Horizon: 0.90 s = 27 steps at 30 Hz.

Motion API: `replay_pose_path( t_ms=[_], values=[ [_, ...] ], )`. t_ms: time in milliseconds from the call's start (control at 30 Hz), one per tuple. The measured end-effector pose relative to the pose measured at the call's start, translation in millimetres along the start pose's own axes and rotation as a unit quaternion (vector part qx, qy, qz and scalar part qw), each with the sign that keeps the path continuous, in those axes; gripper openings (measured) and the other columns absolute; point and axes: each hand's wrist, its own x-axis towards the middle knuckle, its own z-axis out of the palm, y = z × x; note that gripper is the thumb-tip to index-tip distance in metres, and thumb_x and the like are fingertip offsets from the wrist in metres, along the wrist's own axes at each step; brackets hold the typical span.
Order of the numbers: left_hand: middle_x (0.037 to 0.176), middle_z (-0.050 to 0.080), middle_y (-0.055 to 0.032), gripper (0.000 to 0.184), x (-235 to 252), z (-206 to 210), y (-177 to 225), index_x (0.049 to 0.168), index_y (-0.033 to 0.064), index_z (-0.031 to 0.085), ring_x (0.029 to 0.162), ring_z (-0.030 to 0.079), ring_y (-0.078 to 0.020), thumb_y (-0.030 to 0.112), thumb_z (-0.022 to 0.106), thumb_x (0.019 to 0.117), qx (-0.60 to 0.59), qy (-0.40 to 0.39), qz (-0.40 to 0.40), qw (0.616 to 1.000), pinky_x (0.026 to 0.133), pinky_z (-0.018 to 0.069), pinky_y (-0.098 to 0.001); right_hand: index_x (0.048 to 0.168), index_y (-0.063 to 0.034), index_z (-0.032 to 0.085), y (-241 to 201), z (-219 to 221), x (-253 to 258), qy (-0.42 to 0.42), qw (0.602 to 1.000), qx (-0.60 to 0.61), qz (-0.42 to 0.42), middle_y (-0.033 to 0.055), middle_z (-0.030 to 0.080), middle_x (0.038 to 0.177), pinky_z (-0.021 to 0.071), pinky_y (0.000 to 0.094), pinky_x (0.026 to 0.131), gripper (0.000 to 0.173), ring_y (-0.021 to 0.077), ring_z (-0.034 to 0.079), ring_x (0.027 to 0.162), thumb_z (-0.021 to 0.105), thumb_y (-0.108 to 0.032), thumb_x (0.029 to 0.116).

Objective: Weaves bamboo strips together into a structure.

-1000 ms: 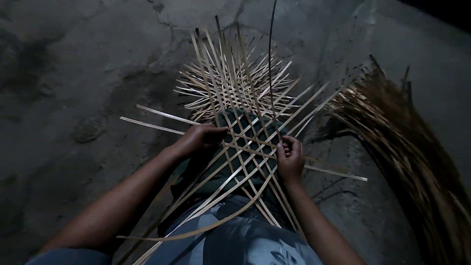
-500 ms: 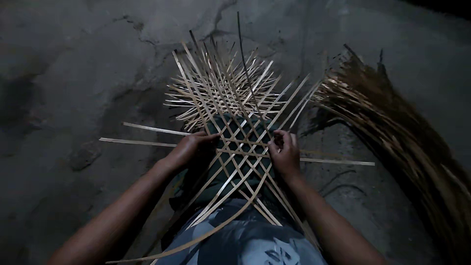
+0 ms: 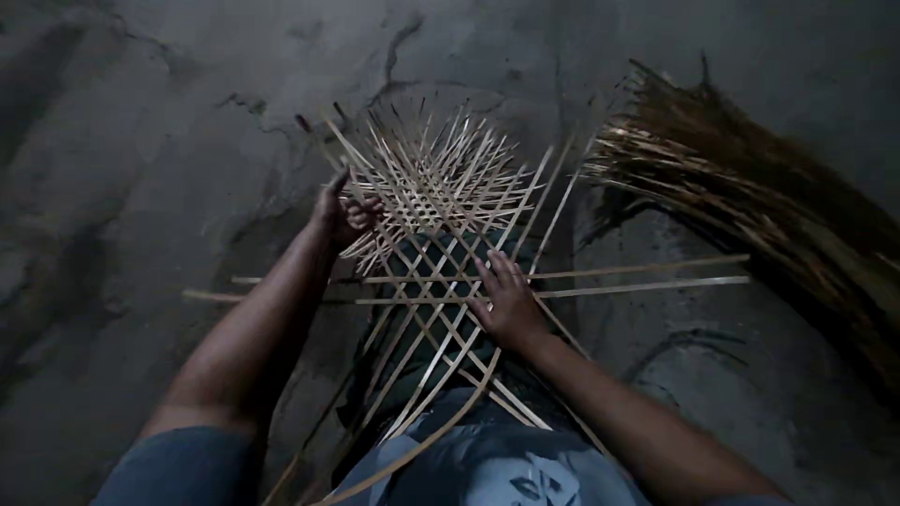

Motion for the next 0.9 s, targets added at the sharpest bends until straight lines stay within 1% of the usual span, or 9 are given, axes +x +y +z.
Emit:
replay_pose_path(
  t_ms=[67, 133, 267, 400, 533, 600, 667, 800, 900],
  values=[
    [0.127, 0.068, -0.0083, 0.074, 27, -11, 11, 0.147, 0.0182, 0.047, 0.11, 0.069, -0.0234, 0.073, 0.042, 0.0971, -0.001, -0.146, 0.04, 0.989, 0.09, 0.0588, -0.0402, 0.158, -0.0109, 0.041, -1, -1, 1, -0.011, 1.0, 0.014, 0.004, 0.0154, 0.03, 0.167, 0.0214, 0.0523, 0.127, 0.071, 0.031, 0.021, 0.157, 0.04, -0.058, 0.1048],
    [0.136, 0.061, -0.0083, 0.07, 41, 7, 23, 0.157, 0.0279, 0.034, 0.113, 0.066, -0.0262, 0.067, 0.043, 0.1001, 0.078, -0.211, 0.087, 0.97, 0.092, 0.057, -0.0466, 0.159, -0.0121, 0.041, -4, -3, 3, -0.02, 0.999, 0.028, 0.012, 0.015, 0.03, 0.167, 0.0201, 0.0514, 0.127, 0.07, 0.0306, 0.022, 0.157, 0.043, -0.057, 0.1047],
    [0.137, 0.062, -0.0101, 0.072, 35, 74, 38, 0.148, 0.0121, 0.045, 0.112, 0.068, -0.024, 0.066, 0.042, 0.1007, 0.206, -0.236, 0.036, 0.949, 0.094, 0.0574, -0.0398, 0.158, -0.0139, 0.042, -3, -5, 6, -0.02, 0.998, 0.061, 0.024, 0.0136, 0.033, 0.166, 0.0188, 0.0492, 0.128, 0.068, 0.0297, 0.023, 0.157, 0.053, -0.051, 0.1024],
    [0.138, 0.064, -0.0074, 0.05, 27, 107, 39, 0.154, 0.0198, 0.041, 0.115, 0.069, -0.0238, 0.045, 0.034, 0.1107, 0.224, -0.289, 0.068, 0.928, 0.094, 0.0577, -0.0383, 0.152, -0.0086, 0.05, 16, -31, 8, -0.034, 0.976, 0.213, 0.007, 0.0141, 0.04, 0.162, 0.0248, 0.0448, 0.127, 0.065, 0.0268, 0.03, 0.154, 0.063, -0.046, 0.1003],
    [0.133, 0.067, -0.0097, 0.044, 2, 86, 40, 0.144, 0.0082, 0.054, 0.113, 0.07, -0.0229, 0.03, 0.038, 0.1088, 0.268, -0.354, 0.232, 0.865, 0.096, 0.0595, -0.0368, 0.123, 0.0047, 0.068, 79, -128, 0, 0.067, 0.891, 0.435, 0.109, 0.0137, 0.073, 0.114, 0.0587, 0.0314, 0.092, 0.029, 0.0138, 0.071, 0.1, 0.056, -0.015, 0.1058],
    [0.139, 0.064, -0.0101, 0.048, -25, 75, 33, 0.144, 0.0035, 0.052, 0.12, 0.067, -0.0224, 0.033, 0.044, 0.1078, 0.288, -0.355, 0.281, 0.844, 0.101, 0.0564, -0.0343, 0.116, 0.0054, 0.07, 140, -169, -12, 0.217, 0.895, 0.334, 0.201, 0.0134, 0.074, 0.105, 0.0606, 0.0333, 0.084, 0.028, 0.0145, 0.072, 0.09, 0.054, -0.016, 0.1067],
    [0.142, 0.062, -0.0126, 0.052, -53, 66, 22, 0.142, -0.0019, 0.052, 0.125, 0.064, -0.0246, 0.037, 0.046, 0.1085, 0.3, -0.369, 0.332, 0.815, 0.108, 0.0526, -0.0362, 0.119, -0.0004, 0.069, 218, -199, -27, 0.272, 0.894, 0.144, 0.325, 0.0143, 0.073, 0.113, 0.059, 0.042, 0.093, 0.031, 0.0222, 0.072, 0.101, 0.055, -0.026, 0.1067],
    [0.141, 0.064, -0.009, 0.044, -78, 64, 5, 0.142, 0.0055, 0.058, 0.13, 0.061, -0.025, 0.033, 0.044, 0.1102, 0.285, -0.422, 0.39, 0.768, 0.113, 0.0485, -0.0383, 0.123, -0.0091, 0.073, 318, -210, -61, 0.137, 0.877, -0.076, 0.455, 0.0233, 0.065, 0.128, 0.0464, 0.0635, 0.104, 0.029, 0.0425, 0.06, 0.123, 0.069, -0.024, 0.0976],
    [0.139, 0.066, -0.0049, 0.044, -83, 67, 4, 0.141, 0.0107, 0.06, 0.126, 0.063, -0.0208, 0.037, 0.042, 0.1102, 0.311, -0.41, 0.418, 0.748, 0.11, 0.0507, -0.0354, 0.122, -0.0102, 0.073, 328, -206, -67, 0.108, 0.879, -0.105, 0.452, 0.0233, 0.064, 0.129, 0.0462, 0.0642, 0.103, 0.026, 0.0439, 0.058, 0.125, 0.069, -0.018, 0.0964]
  ],
)
